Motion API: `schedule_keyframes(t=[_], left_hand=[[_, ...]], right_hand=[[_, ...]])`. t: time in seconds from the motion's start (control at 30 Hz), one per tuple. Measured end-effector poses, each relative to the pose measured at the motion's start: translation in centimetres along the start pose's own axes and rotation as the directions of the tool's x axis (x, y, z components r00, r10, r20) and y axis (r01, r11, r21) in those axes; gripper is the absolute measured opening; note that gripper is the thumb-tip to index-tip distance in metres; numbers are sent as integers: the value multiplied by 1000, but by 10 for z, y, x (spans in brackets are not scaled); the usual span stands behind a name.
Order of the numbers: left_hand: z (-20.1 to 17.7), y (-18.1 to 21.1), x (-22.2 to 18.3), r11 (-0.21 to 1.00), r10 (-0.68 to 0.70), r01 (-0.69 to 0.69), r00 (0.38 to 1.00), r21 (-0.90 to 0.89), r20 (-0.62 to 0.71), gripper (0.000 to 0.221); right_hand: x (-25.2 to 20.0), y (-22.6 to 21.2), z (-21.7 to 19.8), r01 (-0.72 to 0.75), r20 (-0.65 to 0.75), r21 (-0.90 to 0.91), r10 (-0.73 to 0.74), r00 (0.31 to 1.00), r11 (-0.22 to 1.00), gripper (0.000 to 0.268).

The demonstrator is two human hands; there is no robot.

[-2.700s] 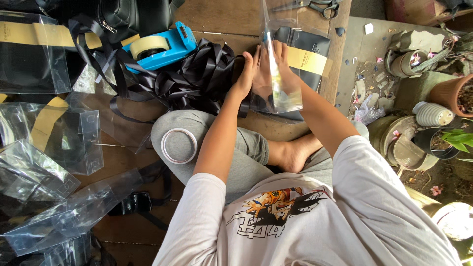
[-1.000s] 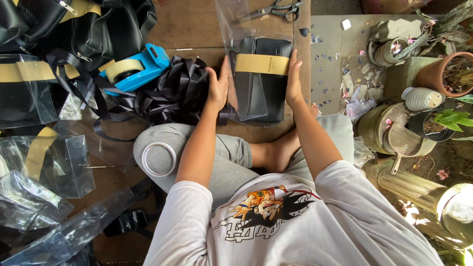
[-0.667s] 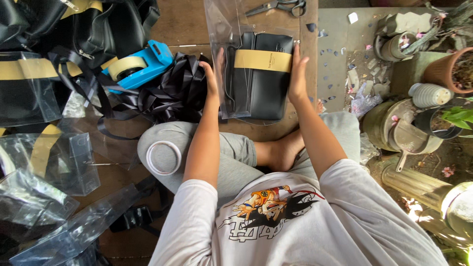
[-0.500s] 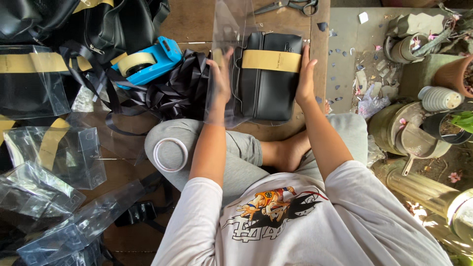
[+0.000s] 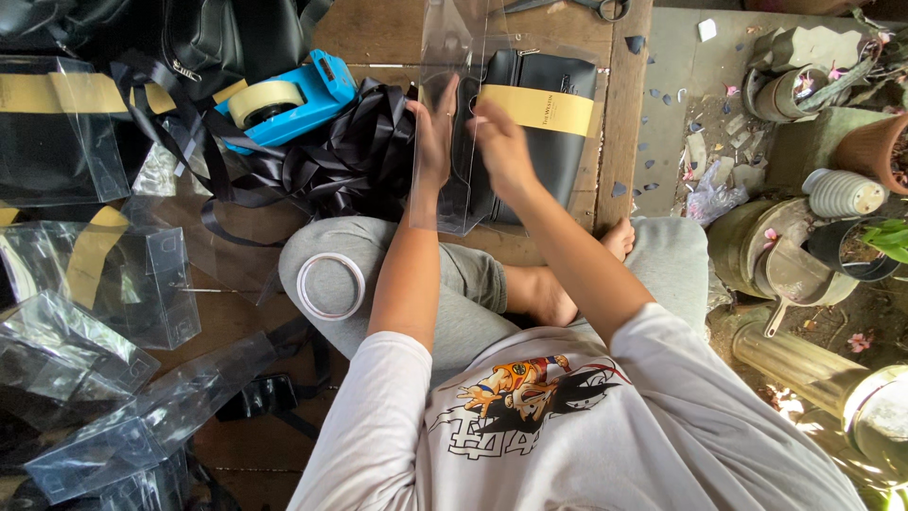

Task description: The person packages small black bags into clear plastic sleeves by hand, inserting each bag into a sleeve and folding the top down.

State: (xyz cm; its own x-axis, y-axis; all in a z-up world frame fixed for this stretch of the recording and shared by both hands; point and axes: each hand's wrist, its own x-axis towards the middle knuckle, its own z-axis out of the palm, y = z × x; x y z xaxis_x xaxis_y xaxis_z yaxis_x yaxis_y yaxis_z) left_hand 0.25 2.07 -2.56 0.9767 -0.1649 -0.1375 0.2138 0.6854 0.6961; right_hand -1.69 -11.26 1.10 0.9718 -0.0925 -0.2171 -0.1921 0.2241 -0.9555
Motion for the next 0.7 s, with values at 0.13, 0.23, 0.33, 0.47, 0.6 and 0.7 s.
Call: schedule_keyframes(t=[0.13, 0.23, 0.33, 0.47, 0.6, 0.7], left_hand=[[17, 23, -12, 995, -104, 103, 992, -12, -69, 91], [-6, 8, 0, 734, -138, 41, 986, -678, -90, 89], [0, 12, 4, 651, -177, 95, 984, -753, -30, 98], [1, 4, 4, 995, -55, 57, 998, 81, -28, 108], [10, 12, 4, 414, -313, 135, 950, -900, -2, 98], [-18, -19, 12, -845, -235, -163, 969, -509, 80, 94]], right_hand=[[25, 25, 31, -119, 99, -470, 186, 978, 875, 63], [32, 57, 12, 286, 358, -689, -30, 933, 666, 67], [35, 63, -4, 429, 474, -691, -83, 877, 581, 80], [41, 70, -14, 417, 464, -717, -63, 883, 559, 87], [27, 55, -10, 409, 484, -741, 1, 875, 532, 105], [-5, 35, -2, 398, 473, -694, -37, 880, 600, 43]])
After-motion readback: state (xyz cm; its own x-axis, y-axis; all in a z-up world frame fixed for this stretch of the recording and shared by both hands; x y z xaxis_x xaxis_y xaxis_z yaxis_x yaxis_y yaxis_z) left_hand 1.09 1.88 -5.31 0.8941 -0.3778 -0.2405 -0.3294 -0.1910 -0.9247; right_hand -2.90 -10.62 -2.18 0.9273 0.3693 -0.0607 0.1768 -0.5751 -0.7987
